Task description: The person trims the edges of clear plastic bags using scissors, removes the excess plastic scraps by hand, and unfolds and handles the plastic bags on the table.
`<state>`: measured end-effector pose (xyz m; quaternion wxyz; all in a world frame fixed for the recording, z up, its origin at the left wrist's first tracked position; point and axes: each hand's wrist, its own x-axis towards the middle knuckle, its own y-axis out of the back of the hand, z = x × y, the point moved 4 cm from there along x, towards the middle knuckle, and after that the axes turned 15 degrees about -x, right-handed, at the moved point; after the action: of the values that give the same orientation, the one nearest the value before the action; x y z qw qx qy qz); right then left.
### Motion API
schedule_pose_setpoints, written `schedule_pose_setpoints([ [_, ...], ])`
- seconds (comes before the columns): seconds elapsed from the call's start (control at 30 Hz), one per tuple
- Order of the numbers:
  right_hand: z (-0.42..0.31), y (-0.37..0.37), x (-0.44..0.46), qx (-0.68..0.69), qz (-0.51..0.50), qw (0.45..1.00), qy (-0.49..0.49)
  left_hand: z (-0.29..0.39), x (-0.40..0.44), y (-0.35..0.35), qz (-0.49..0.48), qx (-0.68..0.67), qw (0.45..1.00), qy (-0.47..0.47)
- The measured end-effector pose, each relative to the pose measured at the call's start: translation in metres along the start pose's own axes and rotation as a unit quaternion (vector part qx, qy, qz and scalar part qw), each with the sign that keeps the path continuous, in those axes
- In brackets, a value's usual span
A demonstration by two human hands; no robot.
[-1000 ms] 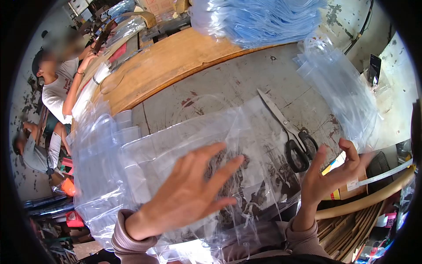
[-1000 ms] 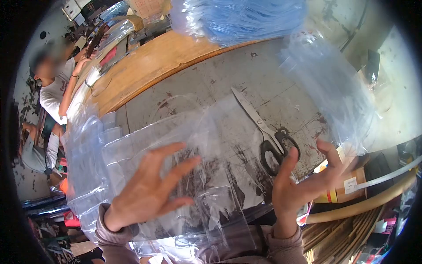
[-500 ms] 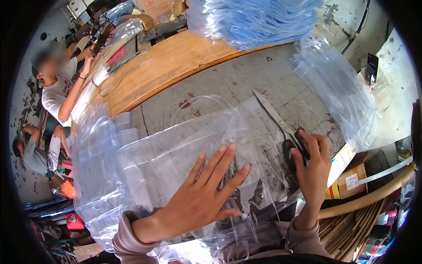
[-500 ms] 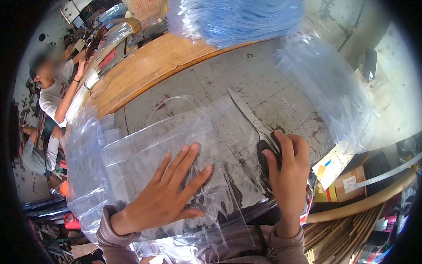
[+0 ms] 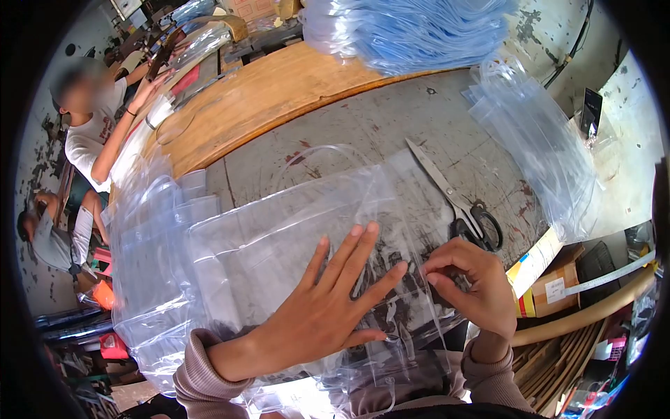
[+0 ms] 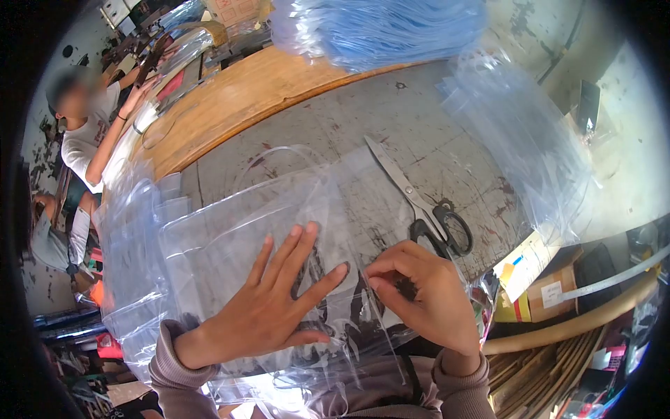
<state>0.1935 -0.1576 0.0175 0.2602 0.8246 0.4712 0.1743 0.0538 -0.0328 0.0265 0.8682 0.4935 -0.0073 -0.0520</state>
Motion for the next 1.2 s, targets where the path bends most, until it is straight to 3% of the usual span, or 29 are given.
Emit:
schedule_pose_setpoints([
  [0.17,-0.005,0.002,0.004,-0.103,0.04,0.991,0.081,0.007,0.0,-0.004,0.031,0.036,0.999,0.001],
  [0.23,-0.003,0.001,0.004,-0.109,0.044,0.989,0.089,0.017,-0.005,-0.013,0.13,0.076,0.977,-0.15],
  [0.33,-0.001,-0.001,0.005,-0.163,0.055,0.977,0.123,0.017,0.006,-0.028,0.103,0.099,0.971,-0.19],
  [0.47,-0.003,-0.005,0.005,-0.23,0.072,0.953,0.187,0.014,0.015,-0.03,0.093,0.104,0.975,-0.173],
  [0.57,0.002,-0.008,0.008,-0.253,0.069,0.933,0.246,0.008,0.019,-0.033,0.107,0.034,0.98,-0.161],
  [0.97,-0.024,-0.011,0.039,-0.424,0.106,0.838,0.327,0.0,0.017,-0.034,0.124,-0.001,0.975,-0.185],
  [1.0,-0.023,-0.011,0.042,-0.424,0.109,0.838,0.326,-0.003,0.019,-0.031,0.149,0.001,0.971,-0.188],
  [1.07,-0.022,-0.005,0.048,-0.44,0.211,0.816,0.31,-0.005,0.018,-0.031,0.173,0.002,0.966,-0.191],
  [1.1,-0.008,0.027,0.056,-0.532,0.313,0.747,0.247,-0.005,0.017,-0.033,0.158,-0.009,0.968,-0.193],
  [1.17,-0.028,0.104,0.08,-0.451,0.41,0.785,0.108,-0.002,0.016,-0.036,0.149,-0.018,0.969,-0.197],
  [1.2,-0.037,0.107,0.078,-0.452,0.416,0.781,0.109,-0.002,0.017,-0.035,0.142,-0.021,0.971,-0.193],
])
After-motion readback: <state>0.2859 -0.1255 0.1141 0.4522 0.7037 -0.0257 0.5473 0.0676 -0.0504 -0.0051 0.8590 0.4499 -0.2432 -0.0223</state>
